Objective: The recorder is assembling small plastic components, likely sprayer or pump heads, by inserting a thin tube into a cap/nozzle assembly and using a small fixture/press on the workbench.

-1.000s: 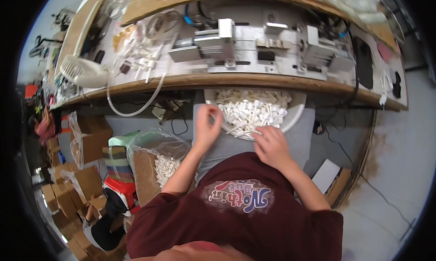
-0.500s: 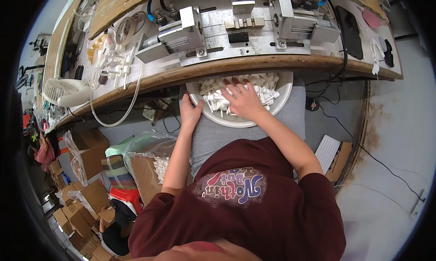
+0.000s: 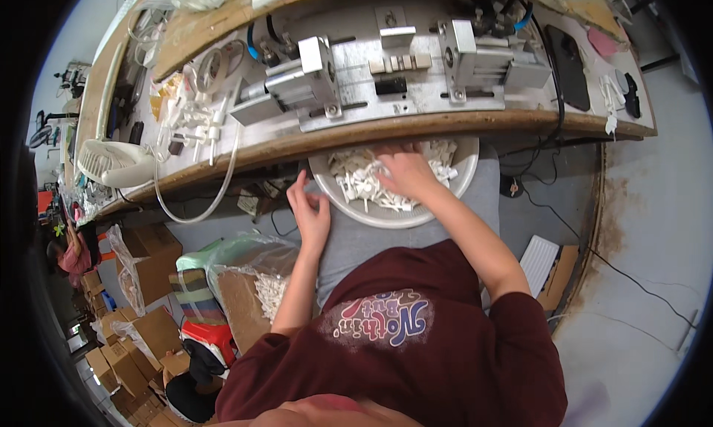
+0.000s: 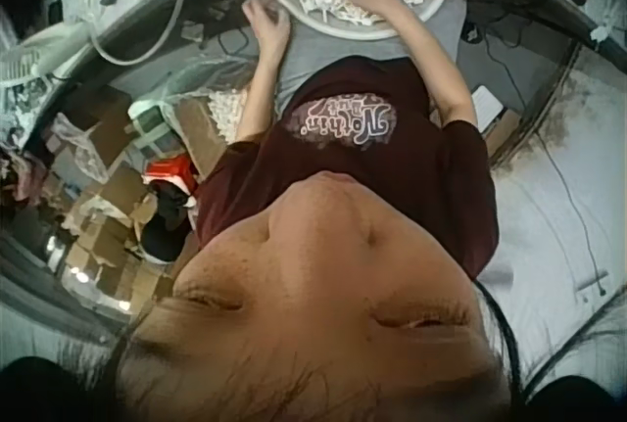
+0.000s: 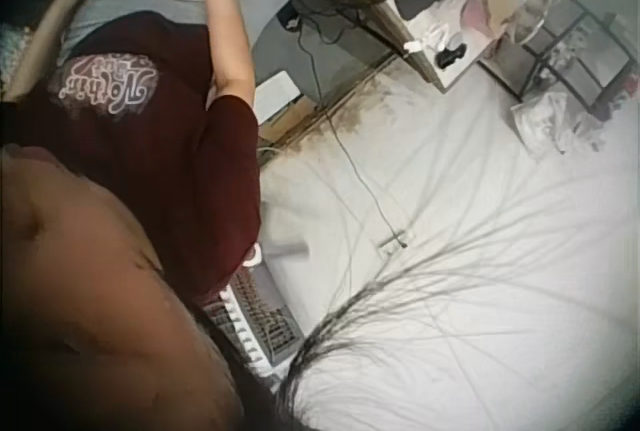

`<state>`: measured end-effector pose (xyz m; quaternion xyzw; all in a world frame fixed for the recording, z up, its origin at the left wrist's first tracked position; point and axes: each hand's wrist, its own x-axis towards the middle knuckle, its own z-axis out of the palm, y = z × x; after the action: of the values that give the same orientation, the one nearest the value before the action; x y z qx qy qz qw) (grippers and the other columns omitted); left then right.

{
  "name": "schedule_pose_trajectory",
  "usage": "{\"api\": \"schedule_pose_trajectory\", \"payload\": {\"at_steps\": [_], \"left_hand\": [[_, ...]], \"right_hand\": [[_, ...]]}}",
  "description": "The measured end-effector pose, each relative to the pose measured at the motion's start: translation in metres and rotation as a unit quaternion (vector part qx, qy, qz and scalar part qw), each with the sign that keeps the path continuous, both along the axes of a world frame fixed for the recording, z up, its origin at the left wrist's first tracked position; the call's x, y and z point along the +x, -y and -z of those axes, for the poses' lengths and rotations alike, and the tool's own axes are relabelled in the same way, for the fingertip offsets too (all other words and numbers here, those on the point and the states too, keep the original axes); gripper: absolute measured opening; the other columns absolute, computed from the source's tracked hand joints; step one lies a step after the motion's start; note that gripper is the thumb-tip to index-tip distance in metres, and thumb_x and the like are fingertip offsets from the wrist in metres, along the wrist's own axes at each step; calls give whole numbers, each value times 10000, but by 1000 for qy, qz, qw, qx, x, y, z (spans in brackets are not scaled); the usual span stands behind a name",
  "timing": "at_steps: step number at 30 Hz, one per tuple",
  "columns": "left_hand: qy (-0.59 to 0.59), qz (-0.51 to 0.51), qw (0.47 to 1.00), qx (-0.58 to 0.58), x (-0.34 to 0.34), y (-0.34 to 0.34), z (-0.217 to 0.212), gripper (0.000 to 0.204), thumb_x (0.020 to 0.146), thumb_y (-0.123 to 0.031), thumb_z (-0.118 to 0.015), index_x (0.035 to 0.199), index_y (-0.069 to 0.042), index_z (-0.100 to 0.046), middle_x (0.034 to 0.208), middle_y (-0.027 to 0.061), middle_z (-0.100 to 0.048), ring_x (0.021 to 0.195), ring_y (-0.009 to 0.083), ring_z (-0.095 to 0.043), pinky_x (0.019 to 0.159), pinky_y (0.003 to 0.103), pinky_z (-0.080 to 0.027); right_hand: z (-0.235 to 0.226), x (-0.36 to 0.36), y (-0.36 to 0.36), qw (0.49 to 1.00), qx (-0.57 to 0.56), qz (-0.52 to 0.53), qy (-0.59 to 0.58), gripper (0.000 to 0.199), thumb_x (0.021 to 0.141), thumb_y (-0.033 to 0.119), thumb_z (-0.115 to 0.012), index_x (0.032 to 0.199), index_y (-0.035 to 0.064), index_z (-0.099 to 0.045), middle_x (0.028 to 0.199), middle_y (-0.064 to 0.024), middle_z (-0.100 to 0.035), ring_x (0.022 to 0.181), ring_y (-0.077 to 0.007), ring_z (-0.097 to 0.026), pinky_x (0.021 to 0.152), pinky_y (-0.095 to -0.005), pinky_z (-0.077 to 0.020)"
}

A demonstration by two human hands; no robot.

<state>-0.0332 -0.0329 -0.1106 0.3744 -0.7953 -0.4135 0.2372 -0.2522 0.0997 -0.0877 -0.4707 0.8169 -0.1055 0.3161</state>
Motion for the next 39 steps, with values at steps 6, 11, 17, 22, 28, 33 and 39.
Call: {"api": "schedule_pose_trajectory", "payload": {"at_steps": [6,11,17,22,28,33,39], "left_hand": [[-104,36,991,-78,-5,-16,-50,677,813,101,-612,1454,-25,-433,1254,147,-454,732,122,-515,707,264,-466],[-199,89,970,-104,-25,-20,-74,681,789,125,-632,1430,4,-437,1266,166,-464,709,107,-531,676,251,-453],[-244,157,946,-141,-39,-31,-103,702,798,148,-629,1440,1,-385,1286,190,-467,711,122,-549,660,248,-457],[-251,190,936,-155,-42,-43,-106,692,795,143,-637,1427,-3,-394,1249,200,-509,683,120,-547,656,252,-464],[-237,205,938,-152,-33,-46,-103,634,783,121,-677,1366,-10,-466,1219,195,-552,654,141,-579,613,273,-505],[-228,208,940,-149,-31,-44,-102,645,787,114,-676,1377,-20,-453,1211,192,-565,648,147,-583,599,278,-518],[-245,250,916,-195,-50,-37,-128,610,755,117,-678,1328,-20,-519,1084,160,-645,700,187,-627,627,304,-522]], "right_hand": [[-59,18,-40,893,-395,-206,-59,257,767,122,-758,1000,53,-675,964,-88,-664,898,-266,-644,787,-384,-507],[-190,-26,-1,809,-545,-127,-178,182,731,58,-773,890,47,-687,869,-73,-692,777,-244,-667,675,-354,-522],[-267,-109,96,754,-598,-34,-271,144,823,187,-702,904,67,-704,907,-79,-714,915,-274,-655,810,-399,-515],[-265,-141,173,779,-453,-63,-430,255,824,259,-668,982,67,-720,953,-100,-721,981,-283,-666,869,-418,-516],[-288,-140,180,923,-145,-31,-354,373,886,271,-560,1122,-12,-616,1100,-169,-668,1104,-316,-624,932,-444,-513],[-290,-145,155,927,-127,-41,-351,282,927,216,-503,1079,-6,-590,1008,-186,-692,966,-349,-678,841,-486,-537],[-292,-156,130,906,-245,60,-340,244,1024,257,-466,1105,33,-520,867,-186,-684,773,-356,-683,699,-491,-520]]}}
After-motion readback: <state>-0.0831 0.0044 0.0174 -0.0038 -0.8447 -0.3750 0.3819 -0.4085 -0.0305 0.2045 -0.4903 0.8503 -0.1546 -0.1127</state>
